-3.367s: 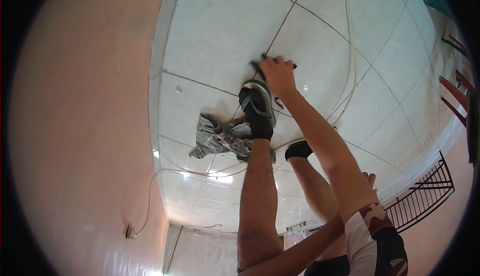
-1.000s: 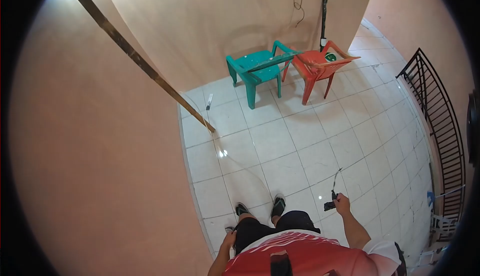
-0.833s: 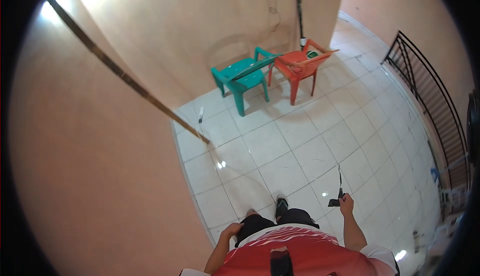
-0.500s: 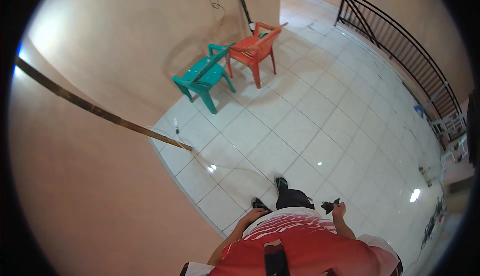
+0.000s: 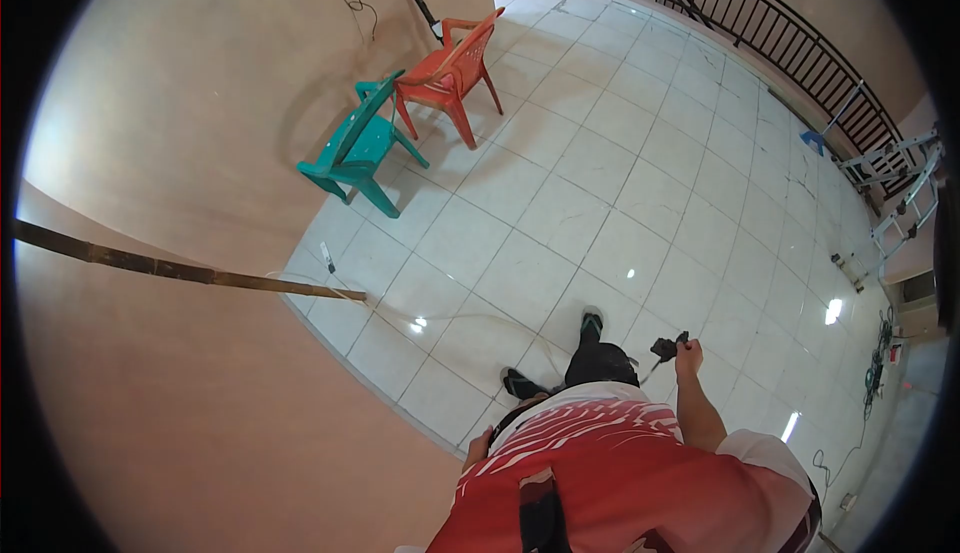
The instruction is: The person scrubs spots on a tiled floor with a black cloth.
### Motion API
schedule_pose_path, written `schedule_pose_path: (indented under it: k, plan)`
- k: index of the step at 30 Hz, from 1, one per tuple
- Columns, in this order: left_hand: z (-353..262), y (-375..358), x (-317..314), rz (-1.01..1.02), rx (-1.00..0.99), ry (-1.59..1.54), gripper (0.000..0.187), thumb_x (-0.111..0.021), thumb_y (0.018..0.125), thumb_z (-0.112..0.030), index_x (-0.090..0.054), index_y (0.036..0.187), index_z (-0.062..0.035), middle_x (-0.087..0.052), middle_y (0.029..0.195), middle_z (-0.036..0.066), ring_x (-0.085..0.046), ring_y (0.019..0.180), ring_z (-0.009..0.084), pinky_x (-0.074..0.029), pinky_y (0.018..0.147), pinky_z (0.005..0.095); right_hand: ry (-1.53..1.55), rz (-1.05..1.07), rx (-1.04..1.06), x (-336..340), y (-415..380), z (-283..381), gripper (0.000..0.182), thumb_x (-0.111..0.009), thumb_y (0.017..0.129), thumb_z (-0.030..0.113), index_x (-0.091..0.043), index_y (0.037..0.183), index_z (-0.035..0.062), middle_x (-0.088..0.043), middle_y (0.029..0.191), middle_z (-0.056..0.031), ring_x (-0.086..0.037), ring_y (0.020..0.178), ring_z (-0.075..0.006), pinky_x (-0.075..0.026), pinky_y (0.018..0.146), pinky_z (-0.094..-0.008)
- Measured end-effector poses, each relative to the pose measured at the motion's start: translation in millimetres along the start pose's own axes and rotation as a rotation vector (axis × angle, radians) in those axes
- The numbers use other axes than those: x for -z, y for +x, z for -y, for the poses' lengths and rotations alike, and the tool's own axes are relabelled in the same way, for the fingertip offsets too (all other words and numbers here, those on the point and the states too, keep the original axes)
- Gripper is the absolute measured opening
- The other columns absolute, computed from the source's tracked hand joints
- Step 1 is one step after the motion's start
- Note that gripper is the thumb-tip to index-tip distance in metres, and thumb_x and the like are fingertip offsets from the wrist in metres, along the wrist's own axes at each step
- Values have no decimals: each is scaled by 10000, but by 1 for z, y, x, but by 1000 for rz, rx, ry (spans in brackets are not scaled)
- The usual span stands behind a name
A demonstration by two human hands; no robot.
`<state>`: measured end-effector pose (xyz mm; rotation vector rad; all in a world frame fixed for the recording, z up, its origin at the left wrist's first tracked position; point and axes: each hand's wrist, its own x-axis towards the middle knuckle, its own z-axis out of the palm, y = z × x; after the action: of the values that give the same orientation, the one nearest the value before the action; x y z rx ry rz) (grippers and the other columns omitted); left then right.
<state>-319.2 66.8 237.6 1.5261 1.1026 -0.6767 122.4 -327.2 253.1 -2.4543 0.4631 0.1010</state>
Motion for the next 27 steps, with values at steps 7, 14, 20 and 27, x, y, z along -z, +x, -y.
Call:
schedule_pose_path:
  k: [7, 14, 20, 27]
  plan:
    - [-58, 26, 0, -71, -148, 64, 502, -503, 1015, -427, -567, 1353, -61, -668, 1238, 228, -619, 1162, 325, -457, 988, 386, 166, 23, 111, -29, 85, 58, 223, -740, 847, 172, -581, 808, 21, -610, 738, -106, -577, 692, -236, -482, 670, -399]
    - [-70, 55, -22, -125, -258, 154, 458, -520, 1001, -374, -615, 1235, 8, -694, 1139, 236, -638, 1049, 308, -478, 891, 408, 93, 77, 101, -7, 171, 37, 213, -740, 836, 155, -576, 824, 20, -638, 760, -125, -621, 706, -281, -505, 675, -417]
    - [-75, 64, -74, -139, -330, 202, 439, -535, 990, -330, -656, 1135, 67, -715, 1054, 242, -654, 952, 294, -496, 807, 426, 6, 11, 50, 26, 221, 15, 188, -722, 819, 137, -579, 866, 25, -659, 810, -139, -641, 744, -308, -520, 710, -427]
    - [-215, -9, -13, -233, 75, -976, 263, -522, 1014, -379, -613, 966, -137, -598, 847, -8, -552, 786, 160, -462, 788, 383, -90, 29, 20, 19, 241, 15, 183, -717, 786, 140, -595, 871, 33, -679, 824, -149, -663, 775, -327, -526, 713, -445]
